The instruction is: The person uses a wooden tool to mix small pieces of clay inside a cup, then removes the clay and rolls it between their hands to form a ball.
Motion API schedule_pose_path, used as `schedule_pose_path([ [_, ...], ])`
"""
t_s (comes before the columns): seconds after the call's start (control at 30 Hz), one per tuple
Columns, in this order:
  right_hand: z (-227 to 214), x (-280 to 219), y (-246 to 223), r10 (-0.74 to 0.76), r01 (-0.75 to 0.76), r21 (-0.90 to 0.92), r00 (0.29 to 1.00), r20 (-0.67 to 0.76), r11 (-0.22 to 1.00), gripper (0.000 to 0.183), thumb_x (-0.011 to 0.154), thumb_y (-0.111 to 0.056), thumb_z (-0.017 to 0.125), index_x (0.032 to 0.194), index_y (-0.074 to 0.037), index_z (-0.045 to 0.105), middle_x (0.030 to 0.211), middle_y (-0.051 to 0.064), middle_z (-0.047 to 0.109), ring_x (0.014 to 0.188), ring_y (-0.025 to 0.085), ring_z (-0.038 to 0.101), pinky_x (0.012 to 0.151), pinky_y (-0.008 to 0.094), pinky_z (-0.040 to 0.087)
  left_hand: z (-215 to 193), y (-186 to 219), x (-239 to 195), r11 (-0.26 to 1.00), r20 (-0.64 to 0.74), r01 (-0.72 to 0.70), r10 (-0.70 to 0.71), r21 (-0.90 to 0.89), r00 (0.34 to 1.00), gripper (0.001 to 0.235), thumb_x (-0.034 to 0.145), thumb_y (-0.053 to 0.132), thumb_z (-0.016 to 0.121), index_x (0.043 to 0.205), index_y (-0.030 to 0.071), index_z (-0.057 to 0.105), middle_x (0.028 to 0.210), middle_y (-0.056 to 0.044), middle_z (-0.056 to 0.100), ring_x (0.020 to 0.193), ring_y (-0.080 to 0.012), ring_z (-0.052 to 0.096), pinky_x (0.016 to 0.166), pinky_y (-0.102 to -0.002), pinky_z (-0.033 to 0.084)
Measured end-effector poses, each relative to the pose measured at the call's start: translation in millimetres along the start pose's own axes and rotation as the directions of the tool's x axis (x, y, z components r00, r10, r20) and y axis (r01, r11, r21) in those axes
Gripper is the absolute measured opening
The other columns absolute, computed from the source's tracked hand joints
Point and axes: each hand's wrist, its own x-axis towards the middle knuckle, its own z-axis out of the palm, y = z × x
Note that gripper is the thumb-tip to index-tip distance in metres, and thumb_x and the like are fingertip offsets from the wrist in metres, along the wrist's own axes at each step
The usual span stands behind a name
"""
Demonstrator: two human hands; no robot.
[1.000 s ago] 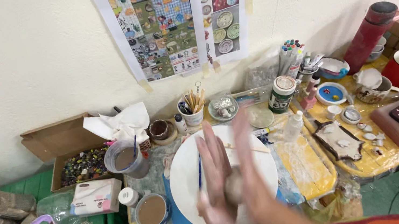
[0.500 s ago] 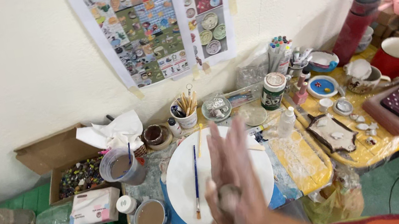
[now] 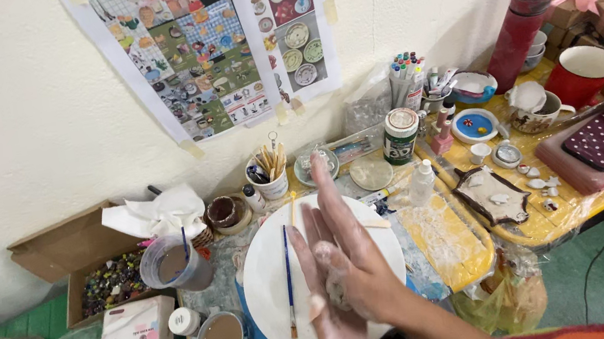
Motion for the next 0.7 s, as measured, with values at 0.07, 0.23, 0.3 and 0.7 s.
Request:
schedule_pose_path([
  [0.07,3.2,-3.5,0.5,0.000,0.000,-0.090,1.000,0.002,0.996,0.087,0.099,-0.028,0.051,0.168,-0.006,0.003,0.179,0.023,-0.003,0.167,0.043,-0.002,0.130,0.052,0.012,4.3,4.0,-2.8,0.954,-0.121,0.090,-0.129,-0.285,0.984,0.093,0.097,0.069,0.028,0.168,0.016,-0.002,0.178,-0.009,-0.003,0.162,-0.0298,0.001,0.127,-0.048,0.005],
  [0.23,37.2,-40.3,8.0,-0.213,0.232,-0.319,0.972,0.095,0.919,0.090,0.103,-0.043,0.051,0.169,-0.005,0.002,0.178,0.020,-0.006,0.169,0.036,-0.006,0.135,0.050,0.010,-11.2,23.6,18.0,0.987,-0.035,-0.157,0.157,0.019,0.987,0.088,0.101,0.068,0.027,0.166,0.019,-0.008,0.178,-0.013,-0.007,0.166,-0.0296,-0.001,0.133,-0.052,0.004],
  [0.3,30.2,-35.2,17.0,-0.132,0.134,-0.189,0.991,0.022,0.973,0.087,0.105,-0.046,0.043,0.169,-0.004,0.002,0.179,0.020,-0.005,0.168,0.034,-0.004,0.134,0.047,0.009,-11.3,17.1,10.2,0.977,0.007,-0.176,0.177,0.119,0.984,0.089,0.101,0.066,0.025,0.168,0.017,-0.004,0.179,-0.012,-0.007,0.167,-0.0277,-0.003,0.133,-0.050,0.001],
  [0.7,40.5,-28.0,16.0,0.079,-0.069,0.115,0.993,-0.083,0.991,0.076,0.110,-0.046,0.025,0.166,0.002,0.005,0.177,0.020,0.009,0.163,0.032,0.013,0.131,0.040,0.011,-44.6,-15.6,7.9,0.965,-0.164,-0.262,0.254,-0.026,0.953,0.018,0.109,0.023,0.048,0.112,0.007,0.053,0.147,-0.022,0.052,0.150,-0.0362,0.043,0.130,-0.051,0.029],
])
